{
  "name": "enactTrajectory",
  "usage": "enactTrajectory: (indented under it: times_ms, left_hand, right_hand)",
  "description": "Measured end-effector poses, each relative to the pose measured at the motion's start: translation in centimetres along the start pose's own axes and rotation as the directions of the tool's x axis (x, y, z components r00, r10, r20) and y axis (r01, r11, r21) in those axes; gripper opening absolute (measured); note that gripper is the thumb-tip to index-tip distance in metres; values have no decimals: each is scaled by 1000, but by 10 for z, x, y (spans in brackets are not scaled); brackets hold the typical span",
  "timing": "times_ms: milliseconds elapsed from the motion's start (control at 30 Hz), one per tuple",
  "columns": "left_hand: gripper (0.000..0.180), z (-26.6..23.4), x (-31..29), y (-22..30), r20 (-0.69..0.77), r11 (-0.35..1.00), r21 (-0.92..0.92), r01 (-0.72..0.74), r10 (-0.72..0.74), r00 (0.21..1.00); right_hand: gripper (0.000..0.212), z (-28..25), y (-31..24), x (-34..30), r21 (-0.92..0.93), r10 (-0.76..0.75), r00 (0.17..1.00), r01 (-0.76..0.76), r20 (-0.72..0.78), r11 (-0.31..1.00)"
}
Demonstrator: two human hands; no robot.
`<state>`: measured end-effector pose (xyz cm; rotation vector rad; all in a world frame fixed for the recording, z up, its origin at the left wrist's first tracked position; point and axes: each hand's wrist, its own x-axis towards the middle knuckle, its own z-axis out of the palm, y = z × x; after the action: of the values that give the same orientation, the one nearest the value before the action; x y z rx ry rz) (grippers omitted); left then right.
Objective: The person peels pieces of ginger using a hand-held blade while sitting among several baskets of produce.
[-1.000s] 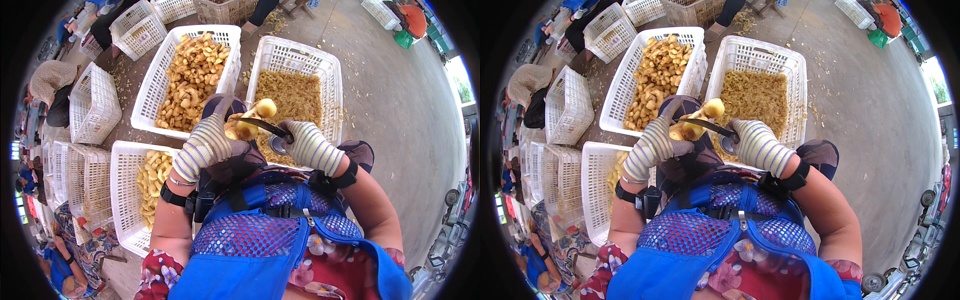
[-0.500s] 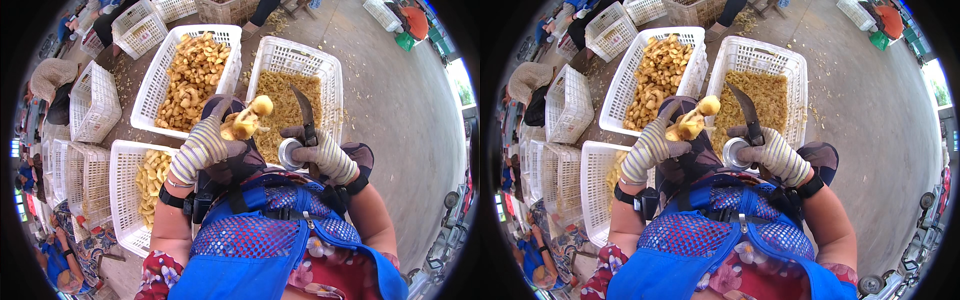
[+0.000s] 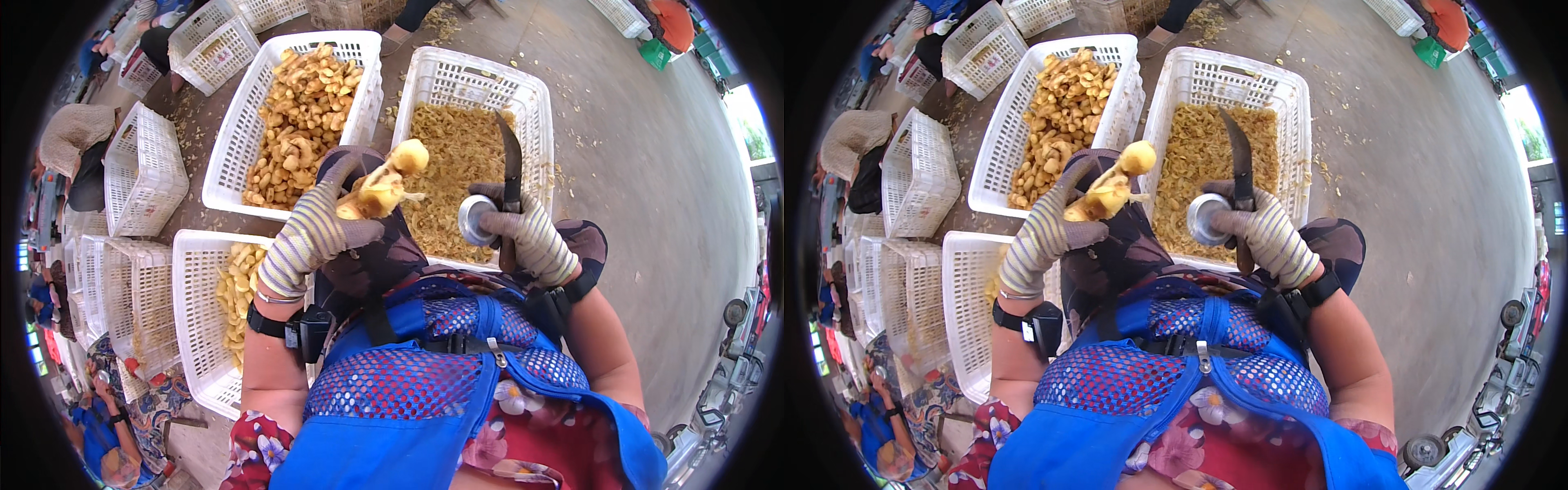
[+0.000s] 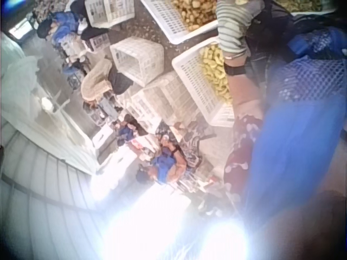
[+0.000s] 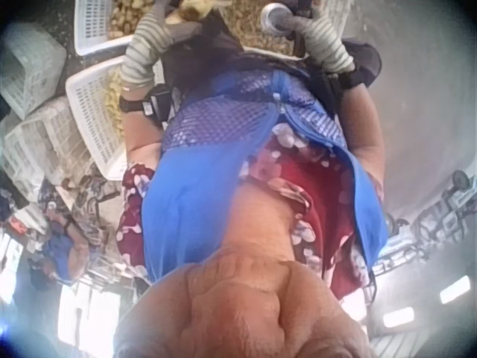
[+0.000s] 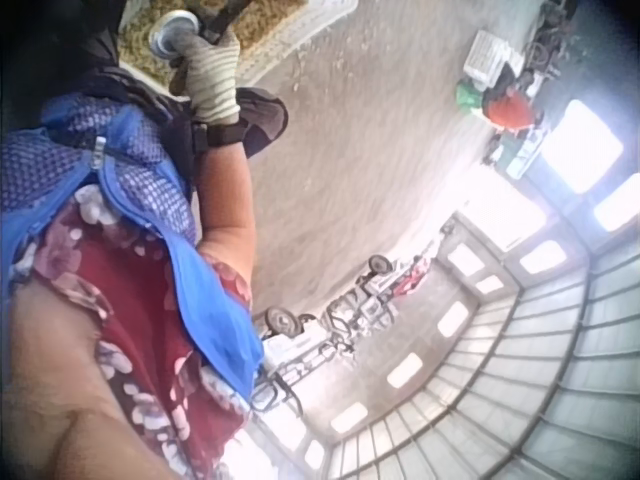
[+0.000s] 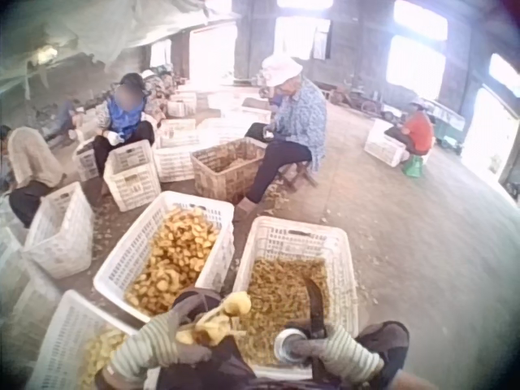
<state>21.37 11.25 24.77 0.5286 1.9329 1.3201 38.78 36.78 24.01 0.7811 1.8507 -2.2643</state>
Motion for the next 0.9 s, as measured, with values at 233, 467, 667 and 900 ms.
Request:
enactTrajectory:
  times_ms: [233, 467, 667, 900]
  left_hand:
    - [94, -10, 3, -17, -2, 974, -228, -12, 12, 1000]
    - [98, -12, -1, -14, -2, 971, -236, 40, -42, 999]
    - [101, -9, 0, -17, 23, 983, -182, 21, -17, 1000]
    - [93, -9, 8, -24, 34, 987, -156, -45, 51, 998]
  right_hand:
    - [36, -64, 99, 65, -21, -17, 958, 12, -287, 1000]
    - [29, -71, 136, 111, -103, 97, 911, -150, -401, 983]
    - [36, -76, 133, 122, 88, 159, 910, -136, -383, 987]
    - [42, -64, 98, 96, 64, 135, 962, -123, -237, 990]
